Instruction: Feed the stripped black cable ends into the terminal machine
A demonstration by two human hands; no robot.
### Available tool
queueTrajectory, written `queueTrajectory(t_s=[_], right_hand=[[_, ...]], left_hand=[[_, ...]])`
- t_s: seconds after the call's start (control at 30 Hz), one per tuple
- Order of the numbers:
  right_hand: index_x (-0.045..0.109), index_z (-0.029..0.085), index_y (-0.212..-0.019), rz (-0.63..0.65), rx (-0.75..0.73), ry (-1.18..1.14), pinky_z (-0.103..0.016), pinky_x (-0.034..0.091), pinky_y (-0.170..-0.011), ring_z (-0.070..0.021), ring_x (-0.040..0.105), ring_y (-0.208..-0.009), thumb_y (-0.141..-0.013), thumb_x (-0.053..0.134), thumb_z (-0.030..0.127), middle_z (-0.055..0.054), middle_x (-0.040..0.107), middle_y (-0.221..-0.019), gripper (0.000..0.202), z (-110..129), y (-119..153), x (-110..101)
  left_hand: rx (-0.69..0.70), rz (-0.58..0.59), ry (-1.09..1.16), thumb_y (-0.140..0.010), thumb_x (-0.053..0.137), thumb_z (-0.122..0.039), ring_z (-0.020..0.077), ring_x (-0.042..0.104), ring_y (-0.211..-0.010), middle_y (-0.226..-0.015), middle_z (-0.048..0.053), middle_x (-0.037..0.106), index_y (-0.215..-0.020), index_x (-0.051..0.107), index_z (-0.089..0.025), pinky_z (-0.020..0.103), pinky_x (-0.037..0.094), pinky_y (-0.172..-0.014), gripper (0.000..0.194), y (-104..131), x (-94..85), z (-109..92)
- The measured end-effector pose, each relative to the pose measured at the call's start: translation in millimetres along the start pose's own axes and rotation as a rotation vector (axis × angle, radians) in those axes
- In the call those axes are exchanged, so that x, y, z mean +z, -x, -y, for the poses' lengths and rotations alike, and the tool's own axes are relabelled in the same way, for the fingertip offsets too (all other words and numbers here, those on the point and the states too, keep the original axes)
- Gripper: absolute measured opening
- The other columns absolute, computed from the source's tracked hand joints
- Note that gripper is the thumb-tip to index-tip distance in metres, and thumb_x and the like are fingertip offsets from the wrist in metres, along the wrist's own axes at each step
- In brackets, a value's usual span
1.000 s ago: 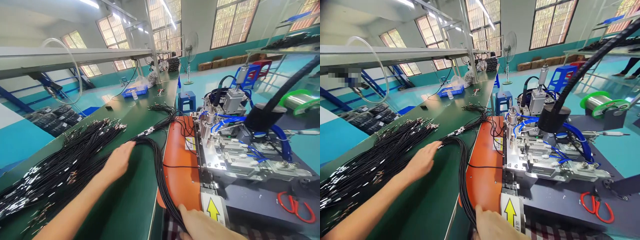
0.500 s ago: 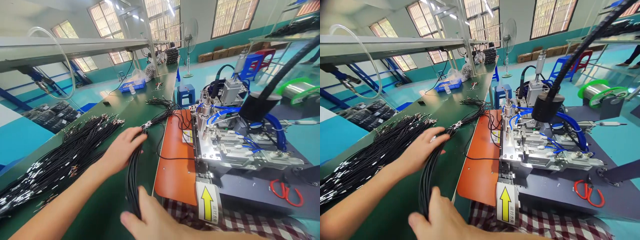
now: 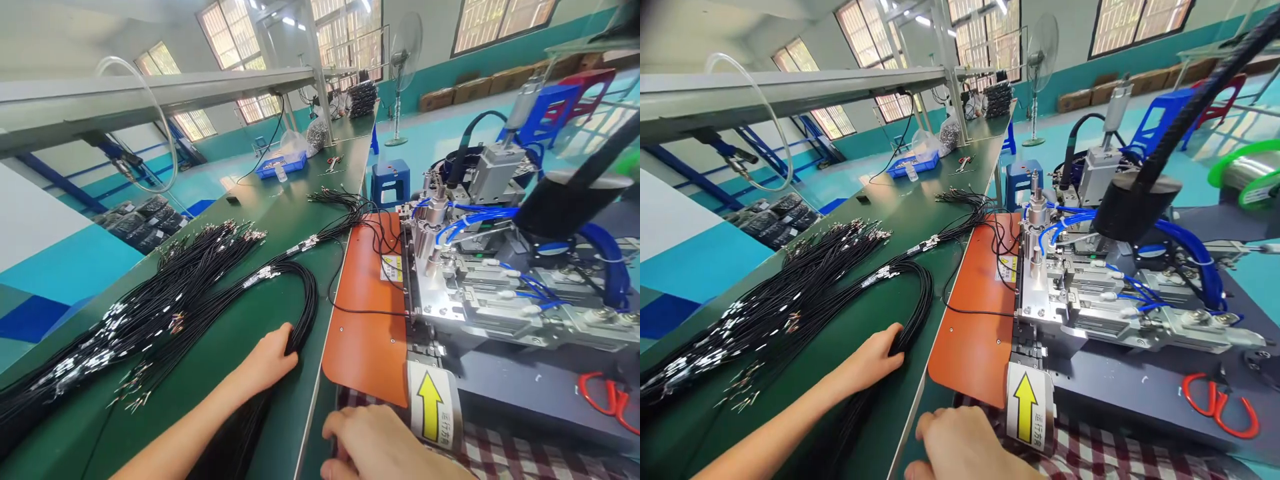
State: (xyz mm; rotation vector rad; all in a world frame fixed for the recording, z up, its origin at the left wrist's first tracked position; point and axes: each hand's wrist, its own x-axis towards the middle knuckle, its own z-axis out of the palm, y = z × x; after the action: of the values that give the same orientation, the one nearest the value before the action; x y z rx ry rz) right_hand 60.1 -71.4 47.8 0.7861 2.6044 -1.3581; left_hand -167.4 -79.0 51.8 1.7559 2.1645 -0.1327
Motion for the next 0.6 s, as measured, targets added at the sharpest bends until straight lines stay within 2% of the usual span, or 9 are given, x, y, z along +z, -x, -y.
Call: queueTrajectory(t_s=[0.17,0.3,0.37,0.43,0.5,0.57,0.6], right_hand=[[0.067,0.023,-0.103,-0.180,0.028,-0.200,-0.029,0.046,-0.068,-0.0219,0.067,-0.078,-0.084,0.058,0.027,-0.002,0.074,-0.079,0.022,2,0,-5],[0.062,0.017,-0.115,-0.222,0.043,-0.273,-0.031,0.047,-0.075,-0.0245,0.064,-0.091,-0.086,0.055,0.028,-0.007,0.070,-0.095,0.031,0,-16,0],[0.050,0.011,-0.129,-0.239,0.070,-0.367,-0.033,0.047,-0.079,-0.0255,0.062,-0.097,-0.089,0.051,0.030,-0.011,0.067,-0.103,0.045,-3,-26,4],[0.034,0.007,-0.141,-0.274,0.096,-0.412,-0.035,0.047,-0.082,-0.0258,0.061,-0.097,-0.091,0.048,0.031,-0.012,0.067,-0.100,0.058,-3,-33,6],[0.025,0.010,-0.146,-0.319,0.084,-0.338,-0.037,0.047,-0.084,-0.0266,0.062,-0.094,-0.092,0.047,0.029,-0.012,0.068,-0.096,0.062,1,-35,7],[0.026,0.019,-0.147,-0.306,0.025,-0.208,-0.040,0.048,-0.081,-0.0282,0.064,-0.090,-0.092,0.047,0.029,-0.012,0.068,-0.095,0.060,9,-37,11],[0.028,0.023,-0.147,-0.264,-0.014,-0.151,-0.040,0.049,-0.077,-0.0294,0.065,-0.086,-0.092,0.048,0.033,-0.011,0.069,-0.093,0.059,13,-39,14]], left_hand=[[0.061,-0.109,0.033,-0.079,0.042,-0.015,0.0209,0.059,-0.080,-0.090,0.006,0.060,-0.095,0.049,-0.019,0.030,0.042,-0.069,0.018,-20,1.7,-5],[0.168,-0.123,0.065,-0.085,0.045,-0.024,0.0194,0.060,-0.074,-0.086,0.004,0.063,-0.101,0.054,-0.017,0.029,0.044,-0.066,0.019,-22,0.2,-6],[0.233,-0.121,0.080,-0.091,0.041,-0.032,0.0172,0.061,-0.072,-0.082,0.002,0.065,-0.100,0.059,-0.018,0.027,0.046,-0.065,0.024,-26,-2.4,-2],[0.266,-0.153,0.074,-0.096,0.033,-0.034,0.0159,0.062,-0.075,-0.083,0.001,0.066,-0.096,0.063,-0.019,0.026,0.048,-0.069,0.034,-40,-8.5,8],[0.255,-0.245,0.038,-0.096,0.033,-0.031,0.0181,0.061,-0.093,-0.101,0.005,0.066,-0.104,0.063,-0.018,0.031,0.048,-0.083,0.034,-63,-18.2,21],[0.212,-0.361,-0.025,-0.093,0.043,-0.026,0.0242,0.049,-0.118,-0.128,0.012,0.054,-0.123,0.053,-0.016,0.041,0.039,-0.100,0.033,-91,-29.3,35],[0.190,-0.398,-0.061,-0.092,0.047,-0.025,0.0269,0.044,-0.124,-0.134,0.014,0.048,-0.127,0.050,-0.015,0.047,0.036,-0.103,0.036,-104,-34.2,42]])
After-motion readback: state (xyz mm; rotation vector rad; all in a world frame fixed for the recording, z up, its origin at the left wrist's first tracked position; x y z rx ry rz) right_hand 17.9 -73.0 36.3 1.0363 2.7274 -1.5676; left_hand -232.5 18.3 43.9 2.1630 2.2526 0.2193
